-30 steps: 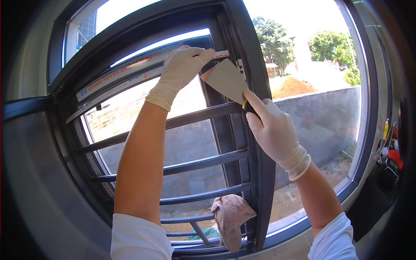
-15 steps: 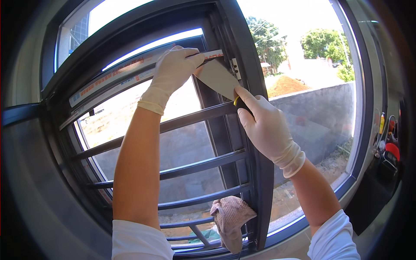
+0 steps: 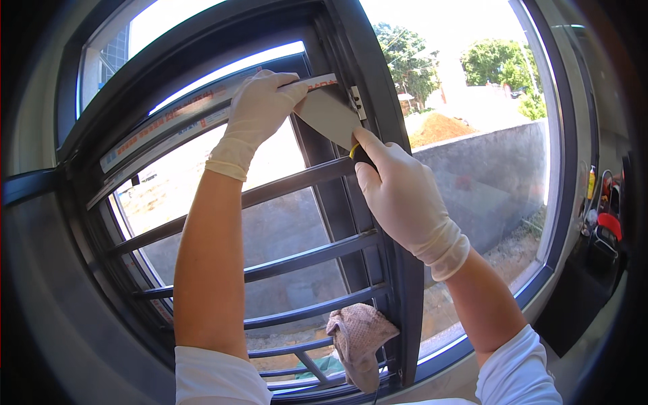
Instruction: Repairing or cleaning a window frame by removing protective film and using a scraper.
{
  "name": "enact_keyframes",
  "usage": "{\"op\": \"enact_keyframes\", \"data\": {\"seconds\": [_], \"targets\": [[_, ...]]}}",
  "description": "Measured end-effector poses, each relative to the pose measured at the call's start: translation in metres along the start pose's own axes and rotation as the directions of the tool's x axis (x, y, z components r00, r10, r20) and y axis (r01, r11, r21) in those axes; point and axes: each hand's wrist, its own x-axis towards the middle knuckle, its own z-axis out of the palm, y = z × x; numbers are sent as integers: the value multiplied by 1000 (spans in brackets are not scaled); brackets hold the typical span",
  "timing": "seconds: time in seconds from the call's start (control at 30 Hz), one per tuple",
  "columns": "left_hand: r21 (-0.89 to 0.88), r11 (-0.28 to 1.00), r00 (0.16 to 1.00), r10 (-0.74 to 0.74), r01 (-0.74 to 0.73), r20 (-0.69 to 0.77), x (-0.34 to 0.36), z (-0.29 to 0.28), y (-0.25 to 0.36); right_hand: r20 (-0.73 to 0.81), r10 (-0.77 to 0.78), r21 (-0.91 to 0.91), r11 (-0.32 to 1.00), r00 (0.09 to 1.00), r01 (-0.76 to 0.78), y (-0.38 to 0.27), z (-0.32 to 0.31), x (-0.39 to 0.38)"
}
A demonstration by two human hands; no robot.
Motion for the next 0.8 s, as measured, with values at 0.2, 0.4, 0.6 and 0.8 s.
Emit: {"op": "enact_keyframes", "data": {"seconds": [0.2,0.4,0.6,0.8], "targets": [[-10,999,999,-32,32,14,0,4,-2,4,7,-37,999,1000,-7,0,6,2],[-8,1000,1000,-1,1,12,1,2,-1,44,56,-52,997,997,-53,-3,5,0],[-48,996,992,-68,73,110,0,-4,6,75,129,-26,991,989,-128,-8,0,1],[-66,996,992,-54,62,114,1,-6,7,61,128,-13,992,990,-128,-3,3,1]]}}
